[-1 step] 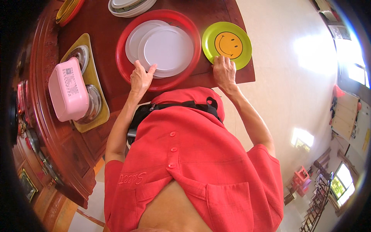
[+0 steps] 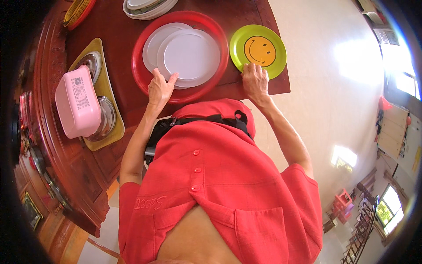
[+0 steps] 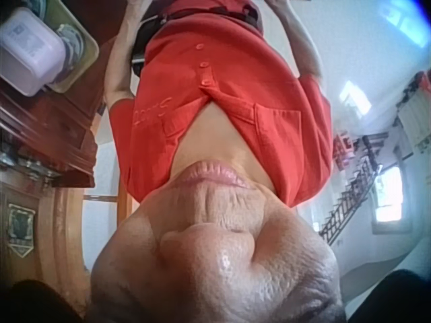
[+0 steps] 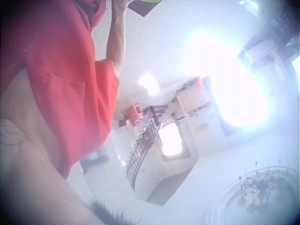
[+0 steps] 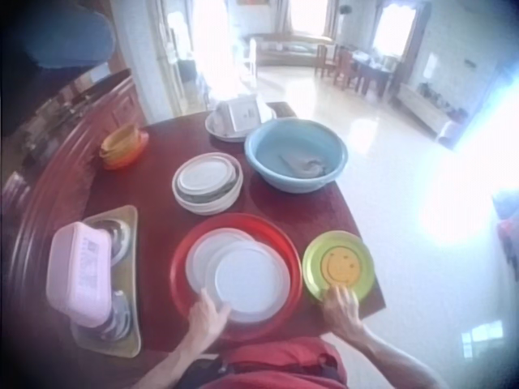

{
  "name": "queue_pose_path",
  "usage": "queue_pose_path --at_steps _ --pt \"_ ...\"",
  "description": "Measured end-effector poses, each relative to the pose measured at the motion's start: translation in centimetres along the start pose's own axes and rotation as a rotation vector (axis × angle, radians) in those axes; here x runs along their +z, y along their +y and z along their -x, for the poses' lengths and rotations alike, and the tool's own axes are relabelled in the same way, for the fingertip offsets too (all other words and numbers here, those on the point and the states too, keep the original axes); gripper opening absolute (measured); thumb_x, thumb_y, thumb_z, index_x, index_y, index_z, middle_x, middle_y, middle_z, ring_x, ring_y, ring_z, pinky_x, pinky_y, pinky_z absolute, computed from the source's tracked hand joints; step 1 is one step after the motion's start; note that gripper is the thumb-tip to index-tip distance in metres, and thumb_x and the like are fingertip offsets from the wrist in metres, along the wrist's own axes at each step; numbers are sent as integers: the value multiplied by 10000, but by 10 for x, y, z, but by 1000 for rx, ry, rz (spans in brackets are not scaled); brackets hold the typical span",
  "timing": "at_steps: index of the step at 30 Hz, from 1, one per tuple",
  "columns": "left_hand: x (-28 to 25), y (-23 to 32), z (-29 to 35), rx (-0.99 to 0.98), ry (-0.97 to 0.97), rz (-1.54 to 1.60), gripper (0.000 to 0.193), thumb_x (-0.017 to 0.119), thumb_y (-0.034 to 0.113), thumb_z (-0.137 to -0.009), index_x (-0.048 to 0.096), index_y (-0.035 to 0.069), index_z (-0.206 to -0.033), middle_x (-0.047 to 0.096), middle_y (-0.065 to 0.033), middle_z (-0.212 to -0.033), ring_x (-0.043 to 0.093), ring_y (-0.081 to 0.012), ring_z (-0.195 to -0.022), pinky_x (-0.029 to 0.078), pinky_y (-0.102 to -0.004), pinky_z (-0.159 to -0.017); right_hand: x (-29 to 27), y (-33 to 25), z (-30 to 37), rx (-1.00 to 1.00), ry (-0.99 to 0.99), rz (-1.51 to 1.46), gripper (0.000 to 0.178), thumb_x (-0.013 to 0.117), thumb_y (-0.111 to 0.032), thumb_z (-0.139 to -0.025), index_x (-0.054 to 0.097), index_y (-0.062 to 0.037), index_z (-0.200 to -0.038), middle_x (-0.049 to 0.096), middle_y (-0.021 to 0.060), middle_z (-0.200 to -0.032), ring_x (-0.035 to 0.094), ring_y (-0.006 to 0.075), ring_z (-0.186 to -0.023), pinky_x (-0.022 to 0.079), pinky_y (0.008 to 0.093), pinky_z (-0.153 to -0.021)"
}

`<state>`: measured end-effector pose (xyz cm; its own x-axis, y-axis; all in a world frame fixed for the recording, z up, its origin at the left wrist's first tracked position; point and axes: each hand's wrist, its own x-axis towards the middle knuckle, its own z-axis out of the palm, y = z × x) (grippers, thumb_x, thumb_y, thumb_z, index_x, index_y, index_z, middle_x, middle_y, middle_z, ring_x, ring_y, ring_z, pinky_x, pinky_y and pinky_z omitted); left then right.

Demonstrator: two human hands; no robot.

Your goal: The person washes plates and trays in a basin of water using a cloth. They wipe a red tray with a cloth and then stack the washed plates onto the red tray.

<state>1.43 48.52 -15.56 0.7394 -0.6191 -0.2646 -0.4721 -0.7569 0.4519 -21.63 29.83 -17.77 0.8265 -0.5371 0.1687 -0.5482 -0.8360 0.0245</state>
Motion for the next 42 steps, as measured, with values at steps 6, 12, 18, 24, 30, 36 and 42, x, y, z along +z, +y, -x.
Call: queue_pose_path --at_steps 6,12,18,24,30,36,42 --pt "3 3 -3 68 109 49 656 614 377 -800 309 -82 -1155 573 -329 -843 576 -473 -784 461 -501 -713 0 5 2 -47 4 5 212 626 -217 -744 544 -63 -866 513 72 -822 550 236 -795 450 360 -612" --pt "11 -9 -19 48 59 81 757 611 374 -804 245 -97 -1269 602 -156 -605 622 -293 -530 500 -373 -669 -13 3 2 -57 4 -14 173 610 -201 -758 547 -67 -848 512 64 -806 554 223 -783 467 355 -573" --pt "-9 7 -24 -60 -83 65 744 616 398 -787 264 -48 -1268 602 -296 -821 603 -442 -794 474 -482 -705 -34 7 2 -93 84 54 125 561 -140 -761 568 -79 -869 516 53 -797 558 219 -754 474 345 -572" --pt "-13 -2 -28 -68 -97 143 773 584 442 -784 264 -31 -1305 614 -272 -838 614 -412 -795 465 -470 -747 -96 39 -30 43 207 66 107 522 -87 -805 585 -125 -882 563 28 -841 570 209 -777 492 338 -584" --pt "-41 -22 -28 -211 -18 491 580 570 304 -812 391 -6 -1269 638 -122 -677 601 -202 -515 493 -328 -591 -159 58 -62 459 235 -695 249 464 -241 -933 617 -49 -978 641 59 -756 580 130 -656 458 272 -589" --pt "-49 -50 -9 -193 80 764 340 548 242 -853 567 -9 -1082 648 -83 -720 561 -126 -489 450 -240 -466 -119 -9 -80 544 -222 -1265 246 487 -279 -911 612 -70 -947 563 -19 -763 504 64 -642 388 218 -502" --pt "-39 -55 14 -85 221 690 285 576 181 -843 577 1 -1063 651 -99 -765 618 -150 -608 485 -264 -539 -68 -73 -97 446 -341 -1317 245 519 -220 -890 625 -7 -944 570 18 -685 506 104 -522 437 240 -470"
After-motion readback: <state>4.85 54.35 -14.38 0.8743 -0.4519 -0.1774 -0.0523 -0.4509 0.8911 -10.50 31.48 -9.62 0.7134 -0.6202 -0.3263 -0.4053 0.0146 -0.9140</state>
